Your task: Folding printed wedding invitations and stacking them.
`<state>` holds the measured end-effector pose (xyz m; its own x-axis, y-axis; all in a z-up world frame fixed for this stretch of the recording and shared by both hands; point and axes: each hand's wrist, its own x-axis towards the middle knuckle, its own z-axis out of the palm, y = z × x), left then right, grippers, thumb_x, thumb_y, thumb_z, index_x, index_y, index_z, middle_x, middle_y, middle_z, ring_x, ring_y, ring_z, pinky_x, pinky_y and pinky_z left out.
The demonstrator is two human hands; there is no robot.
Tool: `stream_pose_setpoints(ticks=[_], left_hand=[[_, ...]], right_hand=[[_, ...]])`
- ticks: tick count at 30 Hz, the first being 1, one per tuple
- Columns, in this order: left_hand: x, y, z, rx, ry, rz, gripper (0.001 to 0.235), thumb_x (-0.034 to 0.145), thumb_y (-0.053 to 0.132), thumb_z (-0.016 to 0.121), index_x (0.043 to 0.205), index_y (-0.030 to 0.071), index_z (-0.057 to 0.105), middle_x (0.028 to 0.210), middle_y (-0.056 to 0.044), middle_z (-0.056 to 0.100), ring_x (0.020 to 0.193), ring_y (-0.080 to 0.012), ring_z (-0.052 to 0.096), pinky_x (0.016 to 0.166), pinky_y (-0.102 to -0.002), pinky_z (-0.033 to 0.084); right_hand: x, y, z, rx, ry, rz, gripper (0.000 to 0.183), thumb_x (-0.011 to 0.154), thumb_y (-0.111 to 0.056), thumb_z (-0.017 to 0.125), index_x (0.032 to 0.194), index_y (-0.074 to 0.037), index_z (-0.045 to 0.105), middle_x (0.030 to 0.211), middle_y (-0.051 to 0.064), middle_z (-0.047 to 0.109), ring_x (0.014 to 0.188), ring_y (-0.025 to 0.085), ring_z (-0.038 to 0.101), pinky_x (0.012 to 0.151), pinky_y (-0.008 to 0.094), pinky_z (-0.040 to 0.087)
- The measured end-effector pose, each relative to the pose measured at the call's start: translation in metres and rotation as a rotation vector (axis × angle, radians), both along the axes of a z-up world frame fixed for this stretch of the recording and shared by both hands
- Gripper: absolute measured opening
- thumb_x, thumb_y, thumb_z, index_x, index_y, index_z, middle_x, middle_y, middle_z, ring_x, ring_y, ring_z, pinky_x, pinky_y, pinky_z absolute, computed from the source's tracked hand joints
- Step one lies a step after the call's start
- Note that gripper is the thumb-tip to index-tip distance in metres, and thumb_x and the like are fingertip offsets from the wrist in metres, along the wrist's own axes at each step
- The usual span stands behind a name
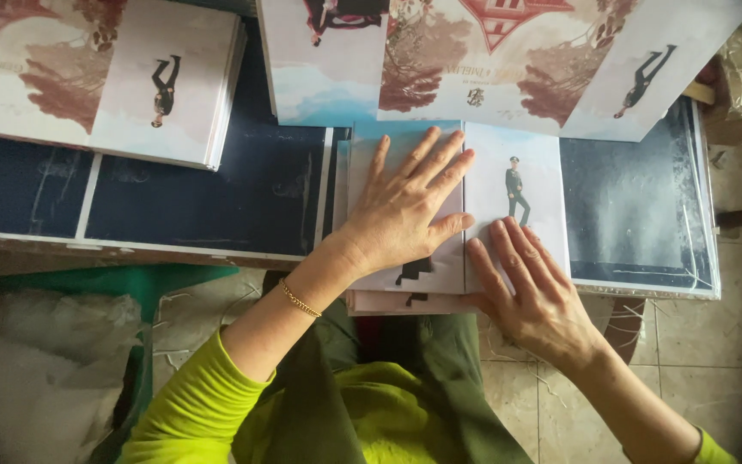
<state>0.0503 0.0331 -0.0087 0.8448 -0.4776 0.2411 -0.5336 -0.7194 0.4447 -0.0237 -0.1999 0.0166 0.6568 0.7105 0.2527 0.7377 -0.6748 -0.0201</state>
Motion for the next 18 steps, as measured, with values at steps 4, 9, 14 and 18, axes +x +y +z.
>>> stream_pose_setpoints(ticks=[4, 9, 14, 18], left_hand=[[-0.001, -0.001, 0.001, 0.079, -0.005, 0.01, 0.075, 0.095, 0.059, 0.051, 0.155, 0.017, 0.035, 0.165, -0.003, 0.026, 0.154, -0.0235, 0.018, 0.121, -0.064, 0.004], [-0.001, -0.003, -0.012, 0.093, -0.066, 0.024, 0.074, 0.095, 0.058, 0.053, 0.155, 0.018, 0.037, 0.164, -0.002, 0.03, 0.153, -0.0209, 0.021, 0.123, -0.064, 0.006], [0.001, -0.004, -0.01, 0.12, -0.041, 0.032, 0.078, 0.093, 0.061, 0.051, 0.155, 0.018, 0.035, 0.163, -0.001, 0.029, 0.151, -0.0206, 0.021, 0.12, -0.065, 0.004], [0.015, 0.0, 0.01, 0.081, 0.023, 0.014, 0.074, 0.09, 0.055, 0.059, 0.15, 0.015, 0.041, 0.159, -0.002, 0.034, 0.148, -0.022, 0.024, 0.119, -0.064, 0.009]], right_hand=[[0.003, -0.007, -0.018, -0.159, -0.194, 0.074, 0.068, 0.094, -0.039, 0.063, 0.144, 0.004, 0.046, 0.14, 0.034, 0.052, 0.133, 0.044, 0.051, 0.113, 0.056, 0.044], [-0.005, 0.001, -0.005, -0.193, -0.187, 0.097, 0.06, 0.097, -0.036, 0.06, 0.139, 0.006, 0.048, 0.134, 0.038, 0.053, 0.13, 0.048, 0.052, 0.11, 0.055, 0.046], [-0.009, 0.007, 0.006, -0.274, -0.145, 0.078, 0.07, 0.08, -0.004, 0.063, 0.148, -0.012, 0.049, 0.141, 0.036, 0.049, 0.134, 0.047, 0.051, 0.115, 0.052, 0.045], [-0.015, 0.026, 0.005, -0.107, -0.035, 0.071, 0.069, 0.081, -0.04, 0.07, 0.137, -0.003, 0.052, 0.133, 0.042, 0.045, 0.127, 0.053, 0.047, 0.108, 0.059, 0.039]])
